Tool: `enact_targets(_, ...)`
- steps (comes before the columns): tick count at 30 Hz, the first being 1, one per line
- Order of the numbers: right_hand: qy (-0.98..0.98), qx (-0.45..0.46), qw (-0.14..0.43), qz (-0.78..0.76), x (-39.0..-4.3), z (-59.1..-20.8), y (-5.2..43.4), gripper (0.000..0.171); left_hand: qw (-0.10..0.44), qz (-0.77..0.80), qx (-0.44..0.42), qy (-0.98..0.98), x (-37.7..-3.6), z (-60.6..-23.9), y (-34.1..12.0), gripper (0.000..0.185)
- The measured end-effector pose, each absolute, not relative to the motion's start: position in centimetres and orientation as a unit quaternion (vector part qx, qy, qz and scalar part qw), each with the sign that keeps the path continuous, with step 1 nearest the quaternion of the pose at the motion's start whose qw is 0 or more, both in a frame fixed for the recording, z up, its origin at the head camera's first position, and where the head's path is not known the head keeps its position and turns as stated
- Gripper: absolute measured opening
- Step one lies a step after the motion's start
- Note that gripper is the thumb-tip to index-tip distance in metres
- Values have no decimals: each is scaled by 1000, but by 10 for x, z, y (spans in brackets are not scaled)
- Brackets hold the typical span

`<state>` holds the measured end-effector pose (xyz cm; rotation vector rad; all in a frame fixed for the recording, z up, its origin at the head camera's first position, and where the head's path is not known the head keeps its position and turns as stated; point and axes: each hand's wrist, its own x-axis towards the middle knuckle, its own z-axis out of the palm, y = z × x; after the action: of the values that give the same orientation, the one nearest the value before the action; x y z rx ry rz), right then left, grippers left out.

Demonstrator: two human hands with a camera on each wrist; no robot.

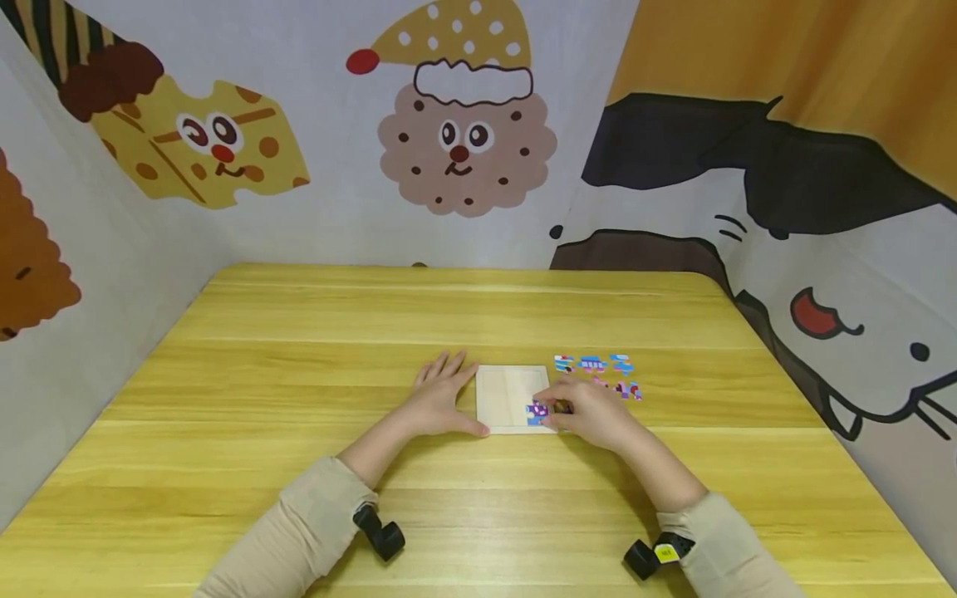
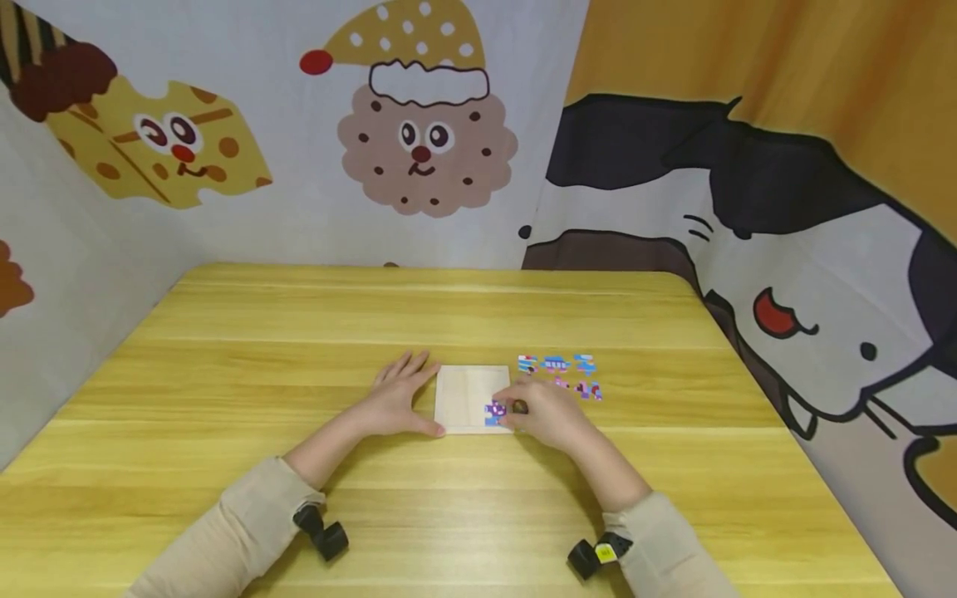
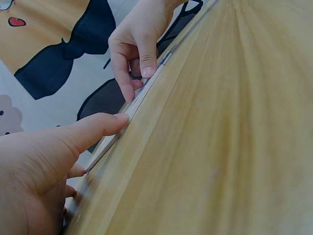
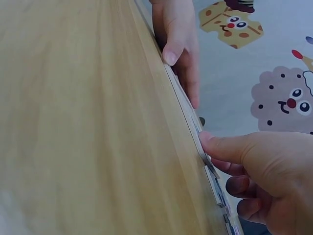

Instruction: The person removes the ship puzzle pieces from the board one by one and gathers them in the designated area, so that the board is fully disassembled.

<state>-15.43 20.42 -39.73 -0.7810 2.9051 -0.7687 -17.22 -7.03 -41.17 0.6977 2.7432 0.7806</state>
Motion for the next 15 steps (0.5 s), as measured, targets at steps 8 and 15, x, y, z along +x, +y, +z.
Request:
enact_targets(8,935,-253,31,-247,-155,-396,203,29,103,261,236,930,-172,-411,-70,106)
enact_targets(15,938,-246,42,-239,-154,-397,202,30,106,264,234,929,-171,-409,-69,106)
